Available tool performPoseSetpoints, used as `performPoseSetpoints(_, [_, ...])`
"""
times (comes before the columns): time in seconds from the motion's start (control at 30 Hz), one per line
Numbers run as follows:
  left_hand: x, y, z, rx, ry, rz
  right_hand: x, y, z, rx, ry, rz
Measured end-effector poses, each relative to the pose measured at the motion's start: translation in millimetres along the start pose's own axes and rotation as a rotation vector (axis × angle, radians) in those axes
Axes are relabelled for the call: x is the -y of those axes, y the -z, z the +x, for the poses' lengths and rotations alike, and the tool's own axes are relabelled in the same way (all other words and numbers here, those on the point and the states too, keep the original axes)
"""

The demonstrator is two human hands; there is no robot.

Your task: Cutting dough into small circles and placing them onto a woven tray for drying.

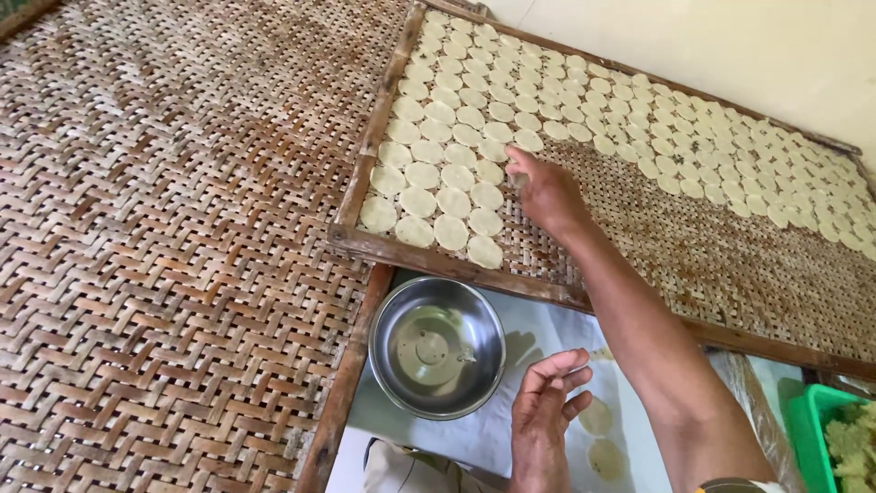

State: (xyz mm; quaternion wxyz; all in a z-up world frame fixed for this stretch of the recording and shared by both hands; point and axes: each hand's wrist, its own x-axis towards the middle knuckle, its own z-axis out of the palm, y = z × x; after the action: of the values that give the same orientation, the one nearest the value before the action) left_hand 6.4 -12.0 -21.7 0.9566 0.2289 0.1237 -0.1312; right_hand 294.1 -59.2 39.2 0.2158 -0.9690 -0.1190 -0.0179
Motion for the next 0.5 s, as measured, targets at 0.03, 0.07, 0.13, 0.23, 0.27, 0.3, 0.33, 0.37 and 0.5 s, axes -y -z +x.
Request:
performPoseSetpoints(0.03, [-0.6,0.1,0.1,-0.001,-0.003,0.0,-10.8,-7.3,4.0,0.0,0.003,0.001])
performPoseSetpoints(0.07, [-0.6,0.2,-0.3,-0.002,0.003,0.001,-22.1,-14.7,7.3,-0.052,0.09,-0.063])
performPoseSetpoints(0.13, [-0.2,0.4,-0.1,-0.003,0.006,0.001,-30.7,-22.3,12.2,-0.104,0.179,-0.126])
performPoseSetpoints(0.23, [2.1,1.0,2.3,-0.011,0.009,0.001,-17.7,-16.9,14.8,-0.159,0.252,-0.207])
performPoseSetpoints(0.27, [3.1,1.8,3.2,-0.006,0.006,0.0,-9.9,-12.2,14.2,-0.118,0.161,-0.189])
performPoseSetpoints(0.3, [4.2,2.7,4.3,-0.002,0.002,0.0,-2.2,-7.7,13.6,-0.076,0.07,-0.17])
performPoseSetpoints(0.33, [3.0,3.1,4.6,-0.006,0.002,-0.001,4.5,-0.7,12.6,-0.073,0.072,-0.168])
performPoseSetpoints(0.37, [2.1,3.7,5.1,-0.006,-0.002,0.0,10.8,6.1,11.6,-0.07,-0.017,-0.093])
performPoseSetpoints(0.5, [-1.9,-1.7,0.4,-0.018,0.002,-0.007,18.8,34.8,-4.4,-0.082,-0.251,0.221])
